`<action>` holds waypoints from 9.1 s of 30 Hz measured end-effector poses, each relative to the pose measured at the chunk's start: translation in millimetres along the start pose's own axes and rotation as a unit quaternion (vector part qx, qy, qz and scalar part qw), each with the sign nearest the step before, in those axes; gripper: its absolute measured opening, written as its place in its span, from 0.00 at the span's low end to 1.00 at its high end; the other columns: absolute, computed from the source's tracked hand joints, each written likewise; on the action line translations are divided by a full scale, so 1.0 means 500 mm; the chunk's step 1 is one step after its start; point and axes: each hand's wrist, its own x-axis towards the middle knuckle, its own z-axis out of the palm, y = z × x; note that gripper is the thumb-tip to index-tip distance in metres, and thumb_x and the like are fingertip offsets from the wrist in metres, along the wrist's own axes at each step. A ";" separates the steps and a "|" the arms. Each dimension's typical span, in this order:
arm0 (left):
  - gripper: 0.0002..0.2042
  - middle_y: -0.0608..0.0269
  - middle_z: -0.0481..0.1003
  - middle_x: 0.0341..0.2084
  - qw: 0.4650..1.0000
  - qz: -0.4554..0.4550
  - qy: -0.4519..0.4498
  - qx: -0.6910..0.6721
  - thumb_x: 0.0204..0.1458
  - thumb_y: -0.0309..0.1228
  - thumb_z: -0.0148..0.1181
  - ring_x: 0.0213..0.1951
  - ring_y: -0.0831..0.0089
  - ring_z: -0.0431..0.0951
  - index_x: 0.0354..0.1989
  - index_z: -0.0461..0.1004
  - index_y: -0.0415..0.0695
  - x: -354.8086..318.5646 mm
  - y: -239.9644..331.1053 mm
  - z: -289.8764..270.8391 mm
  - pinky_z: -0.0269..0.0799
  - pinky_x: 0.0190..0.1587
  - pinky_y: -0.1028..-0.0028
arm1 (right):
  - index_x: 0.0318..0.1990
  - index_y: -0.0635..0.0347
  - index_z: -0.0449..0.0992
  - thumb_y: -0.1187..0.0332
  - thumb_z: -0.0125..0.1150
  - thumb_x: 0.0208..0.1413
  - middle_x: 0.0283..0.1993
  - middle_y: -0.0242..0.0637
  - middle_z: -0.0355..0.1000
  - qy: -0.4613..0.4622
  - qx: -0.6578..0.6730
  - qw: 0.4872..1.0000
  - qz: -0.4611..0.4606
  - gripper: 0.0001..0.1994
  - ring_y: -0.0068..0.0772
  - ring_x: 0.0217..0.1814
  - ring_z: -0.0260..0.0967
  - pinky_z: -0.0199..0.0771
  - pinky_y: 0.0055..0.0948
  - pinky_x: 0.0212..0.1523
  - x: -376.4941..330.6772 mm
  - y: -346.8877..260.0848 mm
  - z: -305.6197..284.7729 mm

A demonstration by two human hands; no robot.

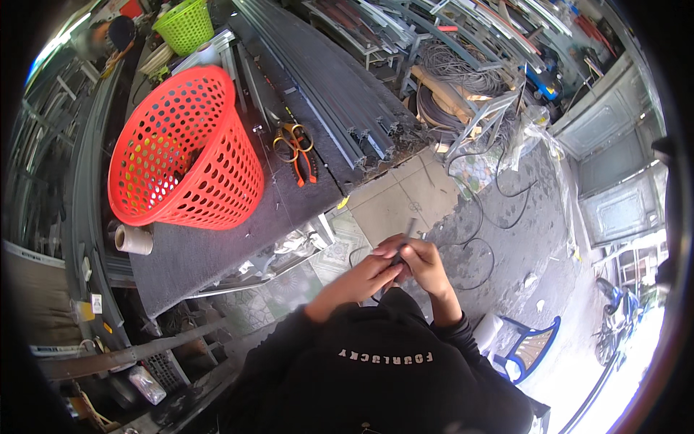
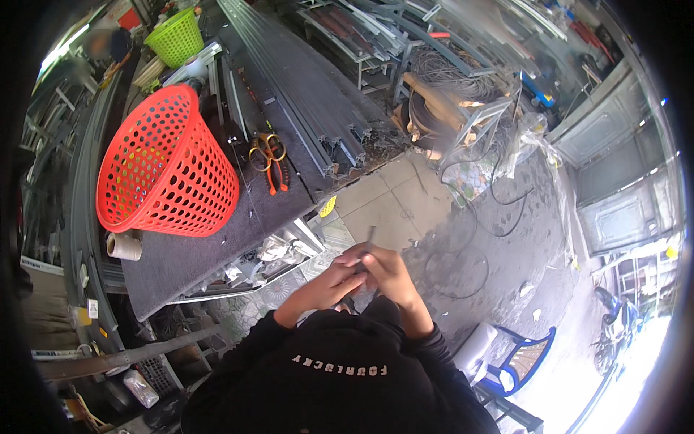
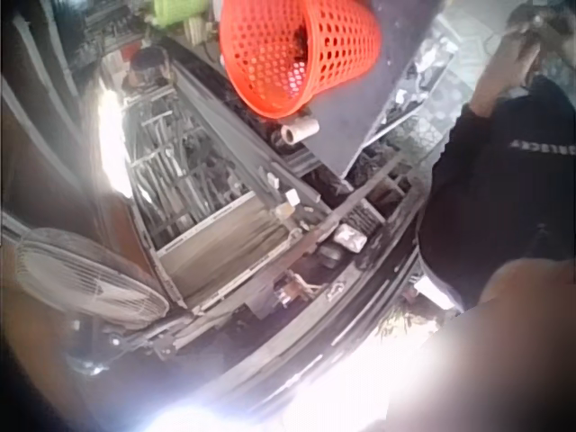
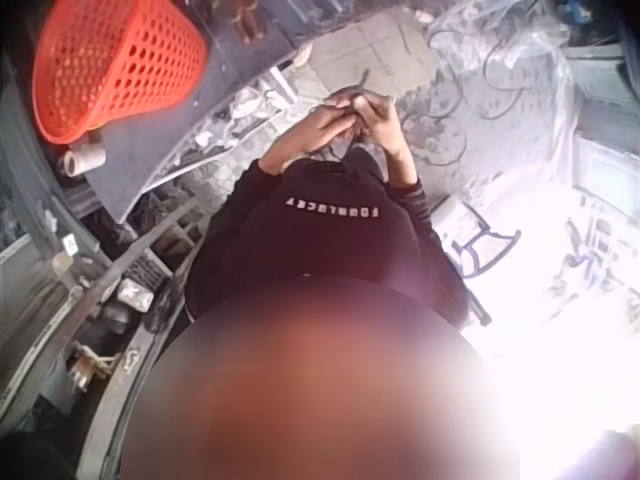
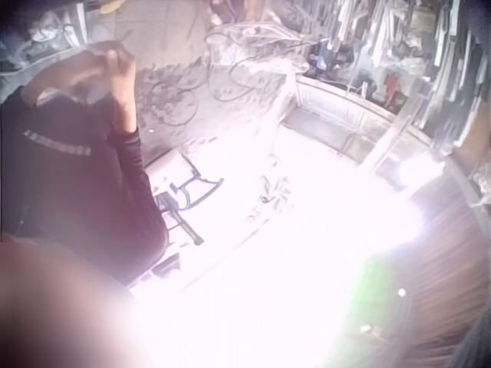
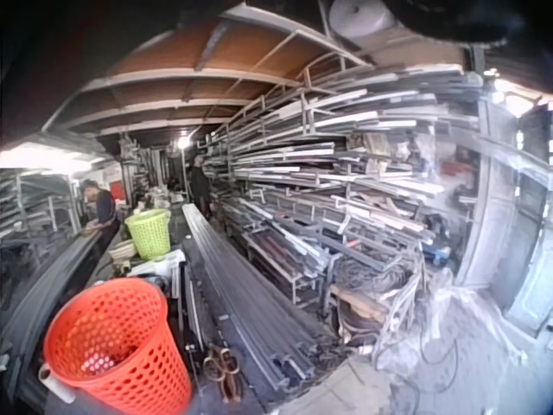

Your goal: The person picks up and inspects long metal profiles, then uses shears to cut a thin strip from one profile. They place the cut piece on a stack of similar profiles and continue handling and arranging the profiles on a workbench.

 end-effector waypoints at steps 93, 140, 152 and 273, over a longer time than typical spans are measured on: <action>0.27 0.65 0.65 0.14 0.757 0.018 0.437 -0.486 0.63 0.61 0.31 0.17 0.73 0.69 0.35 0.64 0.49 0.218 -0.125 0.118 0.66 0.19 0.73 | 0.36 0.65 0.79 0.75 0.66 0.53 0.26 0.36 0.75 0.402 -0.433 0.782 -0.198 0.05 0.24 0.27 0.74 0.71 0.27 0.26 -0.298 0.118 -0.076; 0.25 0.66 0.65 0.15 0.760 0.036 0.442 -0.475 0.64 0.58 0.33 0.16 0.73 0.69 0.36 0.65 0.49 0.213 -0.139 0.156 0.66 0.19 0.73 | 0.30 0.65 0.75 0.57 0.52 0.66 0.15 0.31 0.64 0.064 0.049 0.983 0.163 0.19 0.17 0.13 0.56 0.49 0.19 0.15 -0.244 0.013 -0.100; 0.25 0.66 0.66 0.14 0.747 0.023 0.431 -0.506 0.63 0.58 0.33 0.17 0.73 0.70 0.35 0.65 0.49 0.210 -0.129 0.150 0.66 0.18 0.73 | 0.30 0.68 0.78 0.68 0.54 0.61 0.16 0.39 0.70 0.216 -0.262 0.932 0.126 0.13 0.26 0.19 0.67 0.65 0.29 0.25 -0.412 0.014 -0.100; 0.28 0.52 0.77 0.46 0.924 0.002 0.132 -0.360 0.66 0.47 0.43 0.33 0.67 0.80 0.66 0.59 0.38 0.025 0.184 0.204 0.78 0.39 0.69 | 0.42 0.69 0.76 0.63 0.54 0.66 0.33 0.32 0.73 -0.267 -0.052 0.960 0.062 0.14 0.23 0.36 0.70 0.69 0.25 0.41 -0.461 0.047 -0.123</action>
